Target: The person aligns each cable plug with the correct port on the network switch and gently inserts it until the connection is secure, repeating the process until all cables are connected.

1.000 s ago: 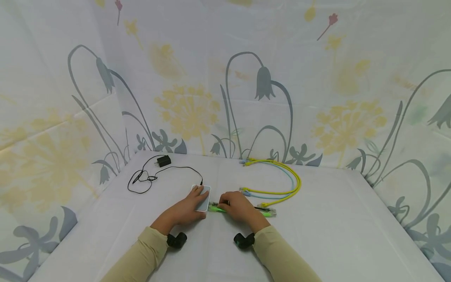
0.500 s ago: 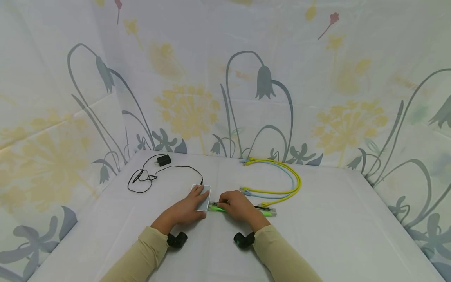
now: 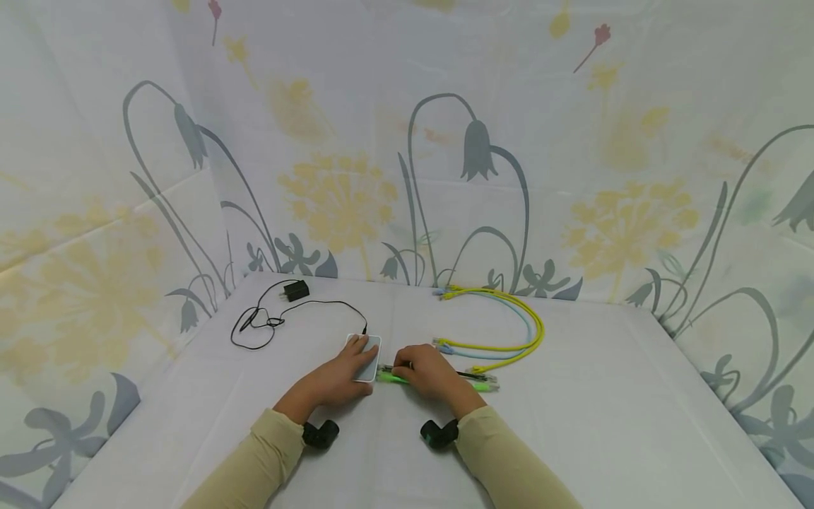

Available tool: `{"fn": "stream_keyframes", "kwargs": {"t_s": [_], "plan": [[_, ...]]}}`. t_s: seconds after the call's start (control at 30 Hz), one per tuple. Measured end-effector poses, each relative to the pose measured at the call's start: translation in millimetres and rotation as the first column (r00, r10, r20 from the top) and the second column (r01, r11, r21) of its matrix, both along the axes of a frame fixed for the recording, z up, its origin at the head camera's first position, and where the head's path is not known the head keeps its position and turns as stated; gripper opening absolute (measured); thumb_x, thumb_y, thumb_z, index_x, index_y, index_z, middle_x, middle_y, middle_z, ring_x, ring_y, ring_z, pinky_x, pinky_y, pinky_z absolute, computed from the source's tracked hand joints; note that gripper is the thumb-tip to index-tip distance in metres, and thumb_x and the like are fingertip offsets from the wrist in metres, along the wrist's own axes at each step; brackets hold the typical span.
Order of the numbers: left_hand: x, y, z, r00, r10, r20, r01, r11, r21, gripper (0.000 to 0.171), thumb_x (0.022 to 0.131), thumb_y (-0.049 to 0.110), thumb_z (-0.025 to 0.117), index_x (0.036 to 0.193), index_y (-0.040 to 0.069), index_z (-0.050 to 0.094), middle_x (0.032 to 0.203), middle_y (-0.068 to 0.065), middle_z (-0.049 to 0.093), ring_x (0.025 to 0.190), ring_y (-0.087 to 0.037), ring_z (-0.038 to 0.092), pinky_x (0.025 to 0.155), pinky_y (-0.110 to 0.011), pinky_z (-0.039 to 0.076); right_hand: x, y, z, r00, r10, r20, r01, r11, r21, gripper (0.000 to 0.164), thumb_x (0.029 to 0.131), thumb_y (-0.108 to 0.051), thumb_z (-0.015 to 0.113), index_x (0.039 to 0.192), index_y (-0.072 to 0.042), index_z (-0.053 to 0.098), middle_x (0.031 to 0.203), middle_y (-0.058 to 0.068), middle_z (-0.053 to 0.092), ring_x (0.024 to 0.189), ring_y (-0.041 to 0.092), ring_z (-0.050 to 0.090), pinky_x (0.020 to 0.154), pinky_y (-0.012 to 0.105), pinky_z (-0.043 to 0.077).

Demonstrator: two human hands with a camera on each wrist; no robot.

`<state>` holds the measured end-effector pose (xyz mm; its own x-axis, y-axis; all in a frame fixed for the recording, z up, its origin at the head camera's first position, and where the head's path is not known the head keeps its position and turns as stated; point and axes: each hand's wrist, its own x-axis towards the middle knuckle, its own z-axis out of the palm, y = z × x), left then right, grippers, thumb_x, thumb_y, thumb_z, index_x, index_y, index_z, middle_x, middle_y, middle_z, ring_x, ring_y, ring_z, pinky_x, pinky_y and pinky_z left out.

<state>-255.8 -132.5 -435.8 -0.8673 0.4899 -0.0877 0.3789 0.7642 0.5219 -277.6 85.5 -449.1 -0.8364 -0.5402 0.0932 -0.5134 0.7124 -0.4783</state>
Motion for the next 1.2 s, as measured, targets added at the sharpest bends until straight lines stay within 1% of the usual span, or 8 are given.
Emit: {"fn": "stream_keyframes", "kwargs": {"t_s": [0.33,0.63,0.83,1.2], "plan": [[0.5,1.3,2.2,1.0,0.009,0.0,-0.009,1.0,-0.001,0.072,0.09,0.022,0.067,0.152,0.009,0.032,0.162,-0.018,0.013,0.151,-0.038,0.003,0.115,-0.054,0.025,1.1,-0.5,2.2,1.0,-0.003,-0.005,0.003,1.0,-0.007,0.011,0.094,-0.027,0.063,0.09,-0.021,0.071,0.085,-0.01,0.066,0.076,0.006,0.056,0.073,0.027,0.047],[-0.6,0.2,-0.3,1.0,0.003,0.004,-0.003,1.0,0.01,0.072,0.091,0.022,0.067,0.152,0.009,0.032,0.162,-0.018,0.013,0.151,-0.038,0.003,0.115,-0.054,0.024,0.9,-0.7,0.3,1.0,-0.016,0.007,0.016,1.0,-0.014,0.011,0.095,-0.027,0.063,0.09,-0.022,0.071,0.086,-0.01,0.067,0.077,0.006,0.056,0.073,0.027,0.047],[-1.3,-0.1,-3.4,1.0,0.009,0.0,-0.009,1.0,0.014,0.072,0.09,0.022,0.067,0.152,0.009,0.032,0.162,-0.017,0.013,0.151,-0.037,0.003,0.115,-0.054,0.024,2.7,-0.3,0.0,1.0,-0.014,-0.009,0.014,1.0,-0.02,0.011,0.094,-0.026,0.063,0.09,-0.02,0.071,0.088,-0.007,0.068,0.078,0.007,0.058,0.074,0.029,0.048],[-1.2,-0.4,-4.1,1.0,0.014,-0.005,-0.014,1.0,0.012,0.073,0.09,0.023,0.068,0.152,0.009,0.032,0.162,-0.017,0.013,0.151,-0.038,0.003,0.115,-0.054,0.024,4.8,-1.2,1.1,0.999,-0.027,-0.025,0.027,1.0,-0.007,0.01,0.094,-0.026,0.064,0.091,-0.021,0.072,0.089,-0.008,0.068,0.081,0.007,0.059,0.077,0.029,0.049]]}}
